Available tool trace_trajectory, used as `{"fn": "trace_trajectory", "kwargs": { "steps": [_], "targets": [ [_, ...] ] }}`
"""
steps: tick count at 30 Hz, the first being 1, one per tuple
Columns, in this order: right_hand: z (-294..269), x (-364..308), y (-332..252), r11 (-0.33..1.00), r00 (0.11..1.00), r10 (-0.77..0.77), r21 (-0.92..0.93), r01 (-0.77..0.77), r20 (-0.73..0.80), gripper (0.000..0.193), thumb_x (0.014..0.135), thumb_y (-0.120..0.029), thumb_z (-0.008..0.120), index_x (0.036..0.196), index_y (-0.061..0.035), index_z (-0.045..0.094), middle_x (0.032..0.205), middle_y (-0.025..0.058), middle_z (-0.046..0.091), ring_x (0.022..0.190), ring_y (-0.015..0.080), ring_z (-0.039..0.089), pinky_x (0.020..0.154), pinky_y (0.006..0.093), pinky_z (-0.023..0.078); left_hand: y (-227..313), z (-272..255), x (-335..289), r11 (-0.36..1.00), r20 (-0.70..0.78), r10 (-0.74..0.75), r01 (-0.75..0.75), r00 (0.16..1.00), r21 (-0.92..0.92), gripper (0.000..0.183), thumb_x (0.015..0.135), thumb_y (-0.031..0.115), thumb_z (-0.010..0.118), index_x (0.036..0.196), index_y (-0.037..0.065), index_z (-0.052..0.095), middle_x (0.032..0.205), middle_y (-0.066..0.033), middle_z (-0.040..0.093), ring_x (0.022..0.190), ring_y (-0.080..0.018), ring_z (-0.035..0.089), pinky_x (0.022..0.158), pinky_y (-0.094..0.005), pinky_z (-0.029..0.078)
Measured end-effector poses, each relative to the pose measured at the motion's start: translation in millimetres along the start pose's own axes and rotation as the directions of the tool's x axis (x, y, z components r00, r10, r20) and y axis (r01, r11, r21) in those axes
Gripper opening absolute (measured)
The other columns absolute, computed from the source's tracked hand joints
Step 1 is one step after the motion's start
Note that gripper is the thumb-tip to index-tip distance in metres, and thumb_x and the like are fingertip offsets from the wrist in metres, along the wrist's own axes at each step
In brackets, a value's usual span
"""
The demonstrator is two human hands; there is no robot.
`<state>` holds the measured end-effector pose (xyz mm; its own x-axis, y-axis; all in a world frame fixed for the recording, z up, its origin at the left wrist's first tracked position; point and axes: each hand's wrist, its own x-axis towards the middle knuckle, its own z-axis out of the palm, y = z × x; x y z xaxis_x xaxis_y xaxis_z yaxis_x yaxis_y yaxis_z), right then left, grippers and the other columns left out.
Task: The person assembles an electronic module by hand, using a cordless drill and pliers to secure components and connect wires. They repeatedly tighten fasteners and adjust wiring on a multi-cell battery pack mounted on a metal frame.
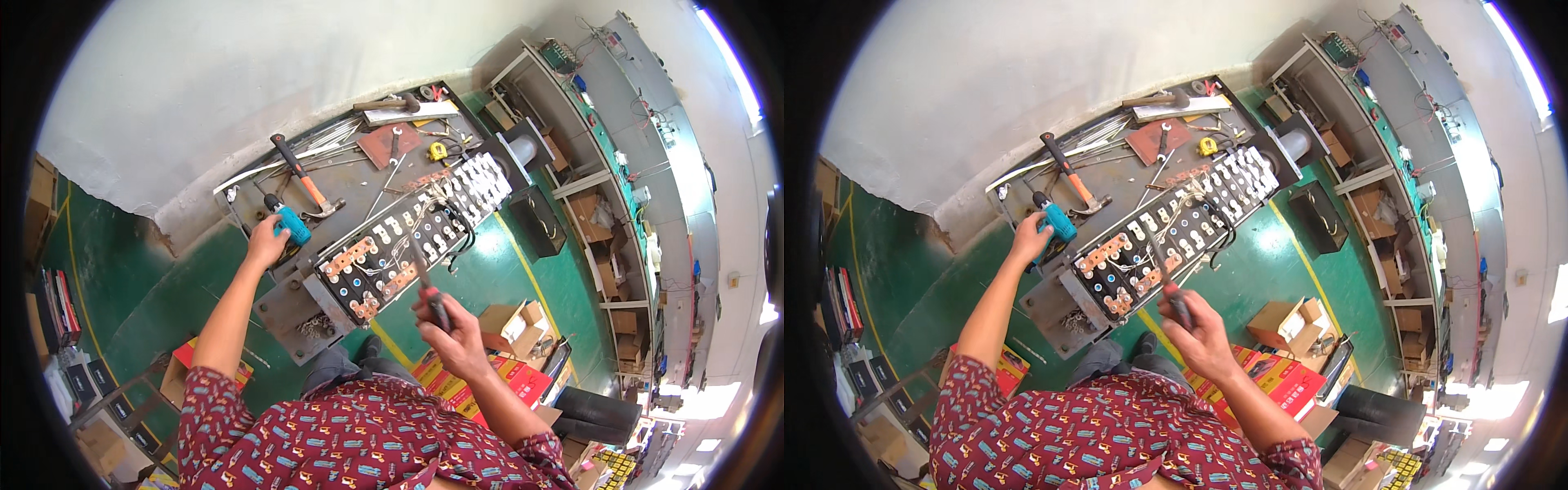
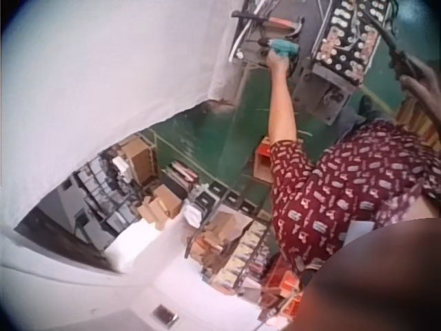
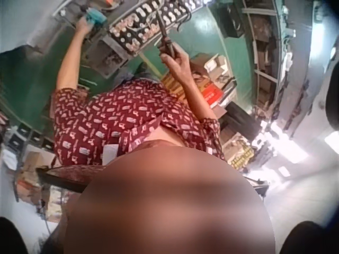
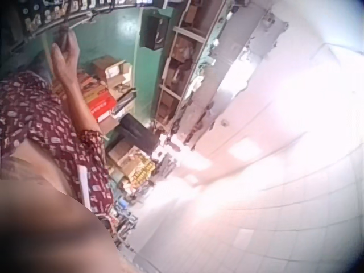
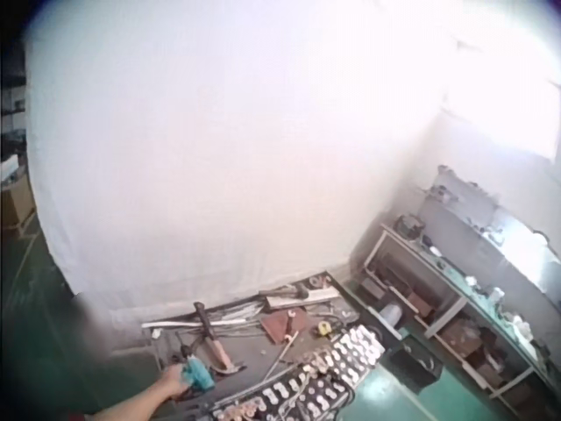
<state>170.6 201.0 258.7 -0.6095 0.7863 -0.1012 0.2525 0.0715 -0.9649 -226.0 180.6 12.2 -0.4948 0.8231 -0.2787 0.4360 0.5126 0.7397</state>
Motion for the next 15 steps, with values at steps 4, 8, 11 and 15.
{"fn": "trace_trajectory", "kwargs": {
  "steps": [4,8,11,15],
  "targets": [
    [23,60,-28,0.951,0.971,-0.184,-0.221,0.216,0.153,0.029,0.085,-0.006,0.066,0.112,0.0031,0.062,0.101,0.0131,0.060,0.093,0.0239,0.061,0.083,0.0382,0.049,124,-39,-91,0.714,0.143,0.264,-0.094,0.954,-0.694,0.050,0.102,0.036,0.065,0.136,-0.001,0.059,0.122,-0.0091,0.070,0.114,-0.0176,0.065,0.099,-0.0335,0.051],
    [58,99,-44,0.905,0.928,-0.281,-0.253,0.341,0.245,0.035,0.081,-0.010,0.068,0.113,0.0029,0.061,0.106,0.0179,0.058,0.097,0.0352,0.060,0.085,0.0432,0.049,184,-39,-139,0.373,0.163,0.373,0.014,0.914,-0.928,0.063,0.102,0.051,0.059,0.140,0.000,0.055,0.127,-0.0068,0.066,0.115,-0.0150,0.063,0.098,-0.0314,0.050],
    [66,121,-51,0.885,0.855,-0.392,-0.115,0.452,0.339,0.036,0.083,-0.017,0.072,0.111,0.0032,0.060,0.109,0.0209,0.057,0.100,0.0387,0.059,0.087,0.0457,0.049,182,-48,-128,0.232,0.180,0.296,0.112,0.938,-0.966,0.061,0.105,0.052,0.052,0.141,0.003,0.052,0.128,-0.0074,0.063,0.112,-0.0168,0.063,0.099,-0.0352,0.051],
    [54,154,-56,0.844,0.780,-0.340,-0.196,0.499,0.525,0.041,0.089,-0.030,0.075,0.101,0.0046,0.059,0.105,0.0234,0.060,0.100,0.0375,0.061,0.085,0.0453,0.050,206,-52,-108,0.102,0.182,0.179,0.166,0.967,-0.981,0.051,0.107,0.050,0.047,0.130,0.006,0.057,0.119,-0.0102,0.067,0.108,-0.0207,0.066,0.096,-0.0390,0.054]
  ]
}}
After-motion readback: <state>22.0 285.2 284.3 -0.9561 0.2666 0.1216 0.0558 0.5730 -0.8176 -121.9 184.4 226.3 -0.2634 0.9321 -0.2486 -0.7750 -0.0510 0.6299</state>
